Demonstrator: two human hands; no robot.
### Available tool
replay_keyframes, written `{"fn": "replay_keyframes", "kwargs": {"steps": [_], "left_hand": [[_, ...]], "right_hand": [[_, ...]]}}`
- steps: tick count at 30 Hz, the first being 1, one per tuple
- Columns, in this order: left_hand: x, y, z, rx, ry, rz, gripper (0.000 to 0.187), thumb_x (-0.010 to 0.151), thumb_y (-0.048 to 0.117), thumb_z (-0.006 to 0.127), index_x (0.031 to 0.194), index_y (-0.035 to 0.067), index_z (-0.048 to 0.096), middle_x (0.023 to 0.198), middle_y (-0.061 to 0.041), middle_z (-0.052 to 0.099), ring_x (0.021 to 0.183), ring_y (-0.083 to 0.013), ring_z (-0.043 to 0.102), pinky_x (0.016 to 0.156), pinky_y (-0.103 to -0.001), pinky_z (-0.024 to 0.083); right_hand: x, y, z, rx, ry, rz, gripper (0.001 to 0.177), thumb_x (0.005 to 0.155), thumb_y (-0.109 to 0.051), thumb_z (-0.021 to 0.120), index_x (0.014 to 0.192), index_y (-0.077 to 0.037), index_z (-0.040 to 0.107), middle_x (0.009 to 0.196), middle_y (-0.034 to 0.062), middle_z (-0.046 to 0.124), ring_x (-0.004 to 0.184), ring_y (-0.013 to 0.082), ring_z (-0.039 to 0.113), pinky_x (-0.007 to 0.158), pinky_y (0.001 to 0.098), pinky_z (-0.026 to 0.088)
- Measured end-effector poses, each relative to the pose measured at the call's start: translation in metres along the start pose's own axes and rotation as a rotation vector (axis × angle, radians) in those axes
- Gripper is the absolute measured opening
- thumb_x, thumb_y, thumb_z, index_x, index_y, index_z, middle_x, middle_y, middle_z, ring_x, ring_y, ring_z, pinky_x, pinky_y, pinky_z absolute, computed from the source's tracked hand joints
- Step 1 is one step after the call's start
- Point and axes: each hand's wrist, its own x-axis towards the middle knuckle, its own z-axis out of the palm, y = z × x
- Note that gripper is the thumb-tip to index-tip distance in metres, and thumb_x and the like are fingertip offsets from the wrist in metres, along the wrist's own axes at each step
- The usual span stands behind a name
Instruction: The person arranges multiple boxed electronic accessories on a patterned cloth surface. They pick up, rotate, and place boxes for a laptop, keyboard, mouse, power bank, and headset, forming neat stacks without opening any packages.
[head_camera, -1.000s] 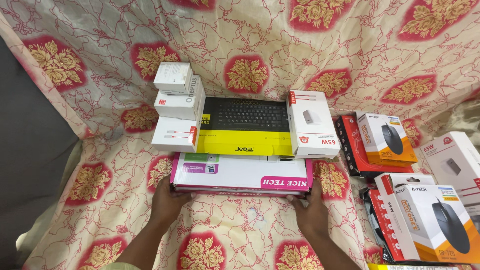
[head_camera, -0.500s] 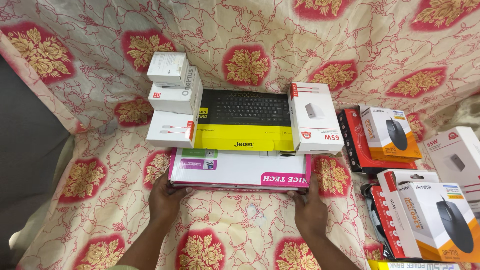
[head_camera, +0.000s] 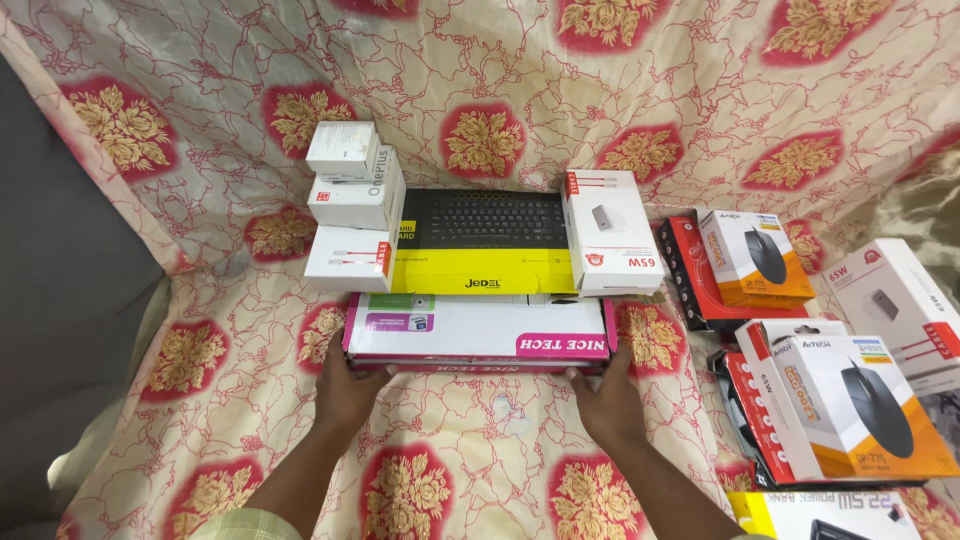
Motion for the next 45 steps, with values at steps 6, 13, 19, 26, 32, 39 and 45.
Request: {"fn": "replay_keyframes", "kwargs": {"steps": [6, 13, 19, 26, 32, 39, 45], "left_hand": [[-0.039, -0.002, 0.01, 0.386, 0.004, 0.225, 0.134, 0.067, 0.024, 0.099, 0.16, 0.012, 0.003, 0.163, -0.023, 0.003, 0.151, -0.0401, 0.023, 0.114, -0.047, 0.038], [-0.079, 0.0, 0.014, 0.396, -0.223, 0.086, 0.134, 0.067, 0.029, 0.093, 0.165, 0.021, 0.003, 0.171, -0.017, -0.007, 0.151, -0.0354, 0.03, 0.113, -0.046, 0.043], [-0.105, -0.013, 0.007, 0.635, -0.315, 0.171, 0.13, 0.06, 0.033, 0.098, 0.16, 0.02, 0.015, 0.168, -0.016, 0.002, 0.155, -0.0338, 0.014, 0.123, -0.044, 0.028], [-0.124, -0.04, 0.002, 0.794, -0.312, 0.278, 0.111, 0.066, 0.047, 0.093, 0.154, 0.019, 0.031, 0.167, -0.018, 0.012, 0.156, -0.0342, 0.011, 0.125, -0.05, 0.014], [-0.135, -0.044, -0.004, 0.868, -0.352, 0.269, 0.105, 0.07, 0.054, 0.087, 0.154, 0.023, 0.033, 0.169, -0.012, 0.012, 0.158, -0.0309, 0.007, 0.126, -0.05, 0.01], [-0.145, -0.031, -0.014, 0.966, -0.48, 0.126, 0.124, 0.064, 0.07, 0.084, 0.161, 0.033, 0.016, 0.172, -0.004, -0.003, 0.159, -0.0259, -0.009, 0.125, -0.055, -0.003], [-0.149, -0.03, -0.018, 0.988, -0.489, 0.108, 0.127, 0.064, 0.072, 0.082, 0.162, 0.033, 0.012, 0.173, -0.002, -0.005, 0.159, -0.0257, -0.011, 0.126, -0.054, -0.006]], "right_hand": [[-0.046, 0.002, -0.002, -0.004, 0.048, -0.259, 0.112, 0.08, -0.034, 0.079, 0.156, -0.002, 0.003, 0.144, 0.032, 0.049, 0.128, 0.0456, 0.053, 0.105, 0.0478, 0.045], [-0.093, -0.006, -0.01, -0.231, -0.185, -0.325, 0.112, 0.079, -0.041, 0.08, 0.16, -0.016, 0.007, 0.164, 0.0229, 0.019, 0.144, 0.0427, 0.036, 0.115, 0.0474, 0.038], [-0.122, -0.015, -0.011, -0.523, -0.29, -0.325, 0.106, 0.081, -0.051, 0.078, 0.16, -0.023, 0.013, 0.168, 0.0154, 0.011, 0.151, 0.0364, 0.024, 0.12, 0.051, 0.027], [-0.137, -0.004, -0.012, -0.573, -0.314, -0.337, 0.094, 0.085, -0.056, 0.071, 0.159, -0.022, 0.024, 0.167, 0.0131, 0.015, 0.155, 0.0332, 0.017, 0.123, 0.0525, 0.019], [-0.137, 0.013, -0.007, -0.588, -0.318, -0.324, 0.086, 0.088, -0.062, 0.063, 0.157, -0.025, 0.028, 0.169, 0.0084, 0.013, 0.156, 0.029, 0.011, 0.124, 0.0518, 0.014], [-0.134, 0.02, -0.005, -0.693, -0.406, -0.311, 0.09, 0.092, -0.072, 0.046, 0.162, -0.029, 0.011, 0.171, 0.0054, -0.001, 0.158, 0.0267, -0.001, 0.125, 0.0528, 0.003], [-0.131, 0.015, -0.003, -0.781, -0.479, -0.279, 0.092, 0.094, -0.073, 0.04, 0.164, -0.029, 0.0, 0.172, 0.006, -0.011, 0.158, 0.0281, -0.008, 0.124, 0.055, 0.0]]}}
